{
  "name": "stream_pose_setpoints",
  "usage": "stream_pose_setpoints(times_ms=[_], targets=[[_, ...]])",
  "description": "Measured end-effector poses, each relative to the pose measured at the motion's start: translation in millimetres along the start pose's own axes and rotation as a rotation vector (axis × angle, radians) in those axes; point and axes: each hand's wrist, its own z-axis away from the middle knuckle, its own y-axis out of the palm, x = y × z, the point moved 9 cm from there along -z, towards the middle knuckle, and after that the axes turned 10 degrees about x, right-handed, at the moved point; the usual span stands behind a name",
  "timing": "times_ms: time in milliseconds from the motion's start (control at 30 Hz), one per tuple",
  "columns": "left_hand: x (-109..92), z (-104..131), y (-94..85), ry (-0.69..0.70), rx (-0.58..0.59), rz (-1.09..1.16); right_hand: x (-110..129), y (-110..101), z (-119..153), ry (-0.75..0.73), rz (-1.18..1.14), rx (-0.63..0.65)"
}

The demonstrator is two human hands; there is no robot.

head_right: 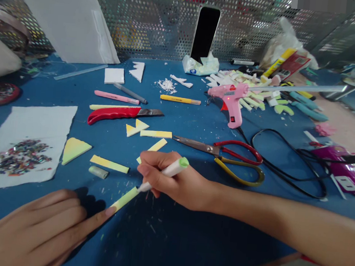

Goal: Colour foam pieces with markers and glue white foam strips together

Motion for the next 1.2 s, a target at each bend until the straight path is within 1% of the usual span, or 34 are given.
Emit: stream_pose_setpoints(times_ms=[200,467,567,633,733,800,867,933,1000,1067,1133,1200], targets=[[1.5,-4.6,-8.5,-0.023,-0.035,0.011,2.0,-0.3,-0.8,-0.014,-0.007,-0.001],[2.6,-4.6,-14.7,-0.012,-0.030,0.002,2.7,-0.3,-2.3,-0.010,0.040,0.003],[1.7,-10.1,-21.6,-0.006,-0.039,-0.009,4.7,-0.3,-2.5,-0.038,0.044,0.014],[1.8,-15.3,-28.3,-0.032,-0.067,-0.009,6.5,-3.7,-1.3,-0.067,0.027,-0.017],[6.5,-20.9,-35.5,-0.138,-0.135,0.037,9.7,-7.8,1.2,-0.111,0.026,-0.059],[10.9,-22.5,-33.8,-0.226,-0.149,0.060,12.2,-9.2,2.6,-0.135,0.030,-0.081],[13.1,-24.3,-28.7,-0.278,-0.124,0.062,14.6,-10.8,3.9,-0.155,0.028,-0.112],[12.9,-27.1,-26.9,-0.265,-0.100,0.046,16.6,-12.4,4.9,-0.167,0.025,-0.144],[12.6,-29.5,-33.5,-0.198,-0.117,-0.019,18.1,-14.4,6.1,-0.175,0.020,-0.176],[17.3,-30.4,-45.7,-0.134,-0.159,-0.118,19.3,-16.3,7.7,-0.184,0.022,-0.203],[34.4,-31.0,-54.8,-0.149,-0.158,-0.127,21.2,-17.6,9.6,-0.209,0.028,-0.223],[50.7,-32.8,-58.6,-0.166,-0.126,-0.088,23.1,-17.3,11.1,-0.238,0.036,-0.226]])
